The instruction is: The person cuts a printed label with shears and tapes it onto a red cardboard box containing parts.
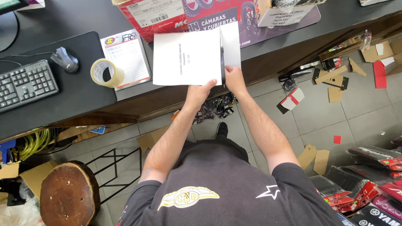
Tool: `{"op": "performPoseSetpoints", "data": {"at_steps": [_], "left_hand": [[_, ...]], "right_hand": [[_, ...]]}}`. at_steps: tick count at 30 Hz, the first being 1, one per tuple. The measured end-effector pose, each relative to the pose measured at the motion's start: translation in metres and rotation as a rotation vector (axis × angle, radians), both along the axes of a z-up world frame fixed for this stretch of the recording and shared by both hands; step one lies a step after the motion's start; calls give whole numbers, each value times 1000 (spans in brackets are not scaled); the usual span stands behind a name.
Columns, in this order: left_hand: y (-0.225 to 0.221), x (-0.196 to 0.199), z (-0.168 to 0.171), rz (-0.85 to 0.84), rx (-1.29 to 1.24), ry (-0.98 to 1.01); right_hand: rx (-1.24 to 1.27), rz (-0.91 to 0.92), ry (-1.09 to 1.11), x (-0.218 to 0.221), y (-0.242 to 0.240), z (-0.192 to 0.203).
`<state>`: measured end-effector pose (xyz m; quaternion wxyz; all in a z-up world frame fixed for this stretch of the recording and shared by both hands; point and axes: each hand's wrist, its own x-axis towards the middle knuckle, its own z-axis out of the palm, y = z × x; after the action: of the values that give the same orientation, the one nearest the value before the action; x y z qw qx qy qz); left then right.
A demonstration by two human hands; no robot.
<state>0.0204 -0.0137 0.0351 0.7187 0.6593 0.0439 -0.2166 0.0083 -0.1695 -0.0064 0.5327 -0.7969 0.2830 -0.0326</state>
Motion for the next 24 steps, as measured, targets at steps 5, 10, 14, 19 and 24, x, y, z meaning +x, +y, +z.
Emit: {"op": "performPoseSetpoints", "data": {"at_steps": [5, 10, 14, 19, 24], "left_hand": [[1, 14, -9, 20, 37, 3], [31, -2, 23, 77, 68, 22], [67, -21, 31, 13, 295, 31], [118, -22, -59, 48, 492, 94], [145, -28, -26, 198, 374, 154]], "right_hand": [[-73, 18, -22, 15, -7, 19], [-152, 12, -5, 22, -18, 47], [-415, 49, -10, 35, -34, 49], [-873, 117, 24, 65, -62, 35], [-1223, 233, 182, 103, -88, -6]]}}
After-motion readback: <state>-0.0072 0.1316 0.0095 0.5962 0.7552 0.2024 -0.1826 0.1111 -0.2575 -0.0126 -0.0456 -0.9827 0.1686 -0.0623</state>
